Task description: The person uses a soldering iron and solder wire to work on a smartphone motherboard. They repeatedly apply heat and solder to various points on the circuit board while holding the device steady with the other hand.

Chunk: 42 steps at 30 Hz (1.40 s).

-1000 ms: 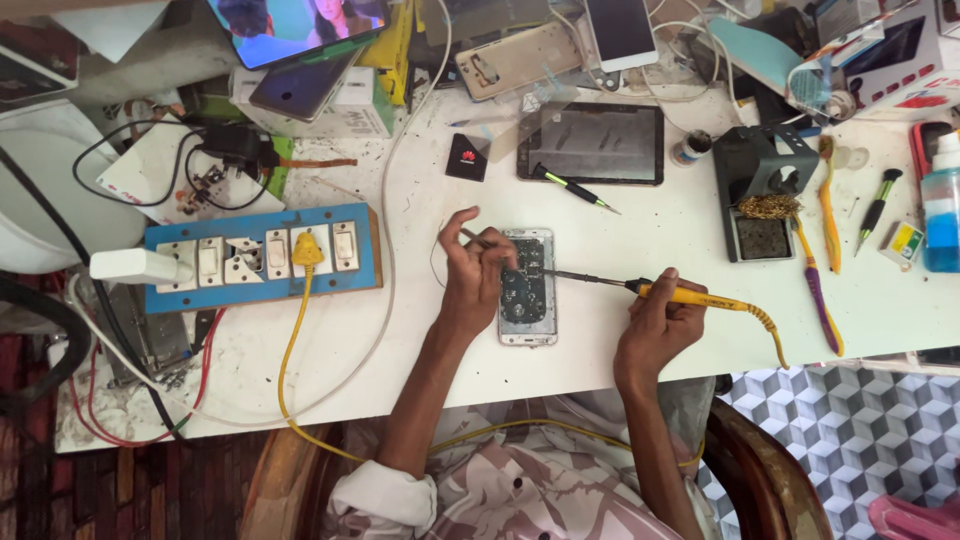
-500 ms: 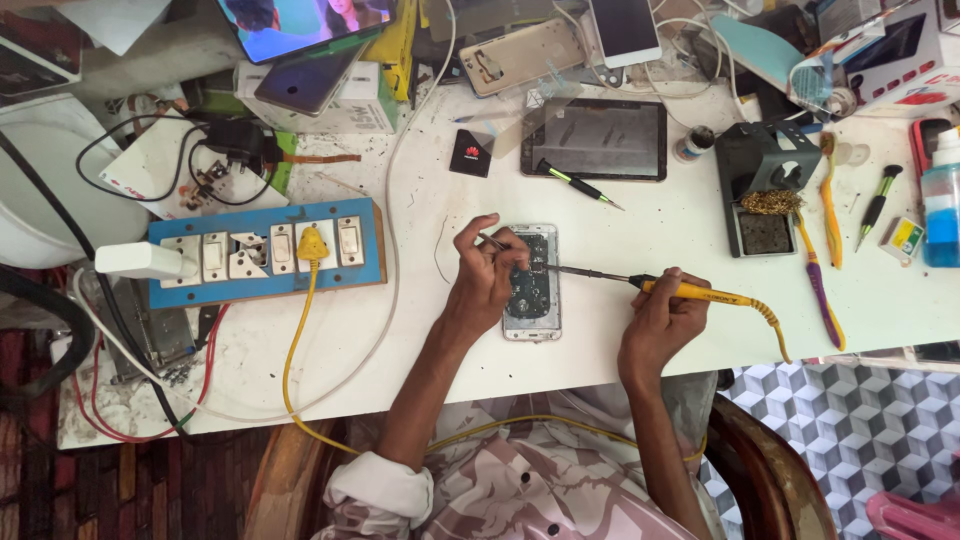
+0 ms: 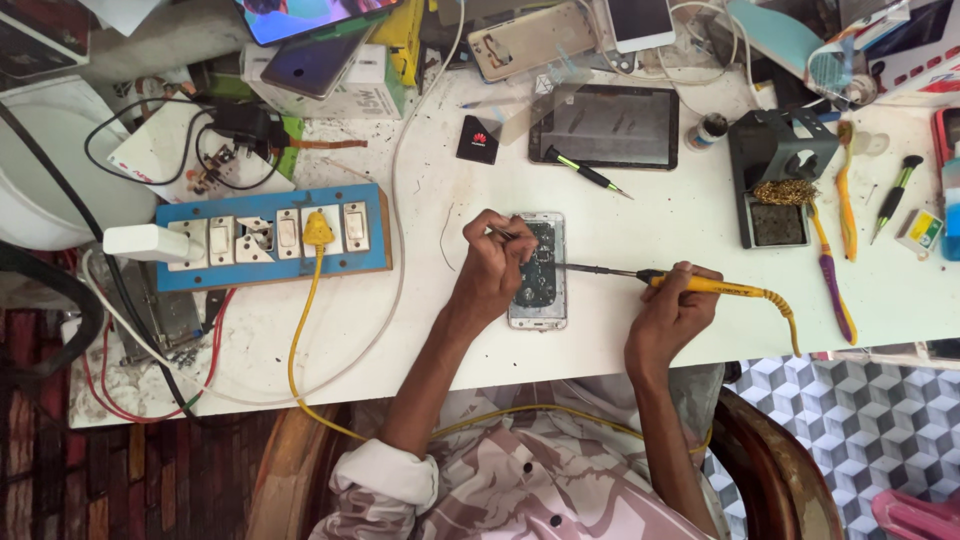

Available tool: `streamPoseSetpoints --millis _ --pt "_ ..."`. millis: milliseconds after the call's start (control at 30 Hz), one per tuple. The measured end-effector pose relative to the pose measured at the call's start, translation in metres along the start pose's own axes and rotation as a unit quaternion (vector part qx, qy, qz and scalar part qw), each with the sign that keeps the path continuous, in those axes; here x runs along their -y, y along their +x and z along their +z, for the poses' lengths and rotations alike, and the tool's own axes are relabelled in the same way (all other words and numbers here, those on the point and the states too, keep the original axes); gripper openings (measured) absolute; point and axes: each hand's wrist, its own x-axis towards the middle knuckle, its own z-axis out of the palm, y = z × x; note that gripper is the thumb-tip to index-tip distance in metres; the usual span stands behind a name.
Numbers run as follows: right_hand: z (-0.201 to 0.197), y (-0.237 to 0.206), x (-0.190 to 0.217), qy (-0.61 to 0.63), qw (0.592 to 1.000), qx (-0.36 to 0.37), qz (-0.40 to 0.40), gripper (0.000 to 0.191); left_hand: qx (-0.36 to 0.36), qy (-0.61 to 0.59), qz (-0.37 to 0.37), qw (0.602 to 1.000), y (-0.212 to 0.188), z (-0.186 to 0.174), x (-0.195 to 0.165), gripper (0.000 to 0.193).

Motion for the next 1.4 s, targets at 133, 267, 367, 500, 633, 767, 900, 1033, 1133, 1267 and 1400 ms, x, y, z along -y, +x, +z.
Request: streamPoseSetpoints --millis 133,267,367,500,633,767,900,1033,1133,1267,1400 --pt "0.0 0.001 -0.002 0.001 1.0 -0.017 -0.003 0.021 -0.01 -0.034 -0.017 0.999 0.003 -0.001 -0.001 0.033" --pt "-0.001 0.0 -0.004 -0.021 1.0 -0.015 -0.007 0.022 -0.01 -0.038 -0.017 0.999 0.004 -0.003 -0.003 0.029" --pt "-0.002 -0.001 -0.003 -0.023 0.999 -0.002 -0.022 0.023 -0.012 -0.038 -0.022 0.999 0.004 -0.002 -0.004 0.029" --pt "-0.001 0.001 0.0 -0.021 0.999 -0.009 -0.028 0.024 -0.011 -0.017 -0.01 1.0 0.004 0.0 -0.003 0.028" --pt "0.001 -0.003 0.002 -0.016 0.999 -0.025 -0.017 0.024 -0.01 -0.016 -0.007 1.0 0.001 -0.001 -0.001 0.028" --pt "0.0 -0.005 0.003 -0.021 0.999 -0.03 -0.01 0.024 -0.009 -0.04 -0.011 0.999 0.0 0.0 0.001 0.03" --pt "0.002 -0.002 0.0 -0.004 1.0 -0.021 -0.018 0.025 -0.003 -0.058 0.009 0.998 -0.003 0.0 0.003 0.023" --pt "0.001 -0.002 -0.005 0.005 1.0 -0.025 -0.007 0.022 -0.008 -0.06 -0.002 0.998 -0.005 -0.001 0.007 0.019" --pt "-0.001 -0.002 -0.008 0.018 1.0 -0.019 0.013 0.02 -0.007 -0.062 -0.026 0.998 -0.006 0.0 0.008 0.019" --pt "0.0 0.001 -0.011 0.052 0.998 -0.011 0.016 0.016 -0.011 -0.026 -0.024 0.999 -0.003 -0.003 0.006 0.018" --pt "-0.003 0.001 -0.011 0.086 0.996 -0.008 0.025 0.015 -0.022 -0.05 -0.027 0.998 -0.001 -0.001 0.003 0.022"
